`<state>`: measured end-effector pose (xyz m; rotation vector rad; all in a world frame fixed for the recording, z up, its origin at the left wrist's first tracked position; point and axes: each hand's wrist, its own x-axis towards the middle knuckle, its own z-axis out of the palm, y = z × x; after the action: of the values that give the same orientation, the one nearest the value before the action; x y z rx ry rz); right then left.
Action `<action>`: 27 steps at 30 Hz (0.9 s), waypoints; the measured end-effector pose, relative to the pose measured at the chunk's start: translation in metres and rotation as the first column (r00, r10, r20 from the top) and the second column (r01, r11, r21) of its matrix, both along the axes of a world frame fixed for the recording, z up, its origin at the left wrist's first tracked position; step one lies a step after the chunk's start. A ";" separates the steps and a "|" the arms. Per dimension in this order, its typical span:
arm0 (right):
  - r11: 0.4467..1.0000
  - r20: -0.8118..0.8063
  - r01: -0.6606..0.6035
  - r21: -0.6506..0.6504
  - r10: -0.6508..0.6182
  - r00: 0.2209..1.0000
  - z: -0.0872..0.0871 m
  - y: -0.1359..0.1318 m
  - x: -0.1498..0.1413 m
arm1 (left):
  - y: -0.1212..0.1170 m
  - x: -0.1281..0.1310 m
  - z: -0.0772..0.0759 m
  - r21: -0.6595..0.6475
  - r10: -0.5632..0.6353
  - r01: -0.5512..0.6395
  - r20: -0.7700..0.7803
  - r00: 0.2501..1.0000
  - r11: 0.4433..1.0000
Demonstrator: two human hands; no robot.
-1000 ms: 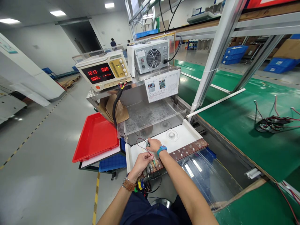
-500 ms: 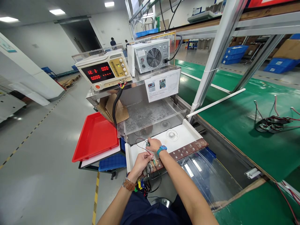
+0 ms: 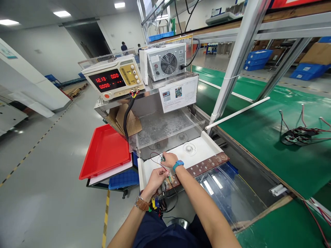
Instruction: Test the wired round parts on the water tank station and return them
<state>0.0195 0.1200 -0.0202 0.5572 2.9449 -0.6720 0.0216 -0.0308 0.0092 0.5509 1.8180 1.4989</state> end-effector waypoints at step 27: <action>0.999 -0.083 0.006 -0.037 -0.009 0.997 0.002 -0.006 -0.001 | 0.000 0.000 0.008 -0.028 0.020 -0.021 -0.043 0.999 0.999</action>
<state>0.0181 0.1141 -0.0184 0.5503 3.0016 -0.7667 0.0212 -0.0307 0.0173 0.5558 1.8806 1.4829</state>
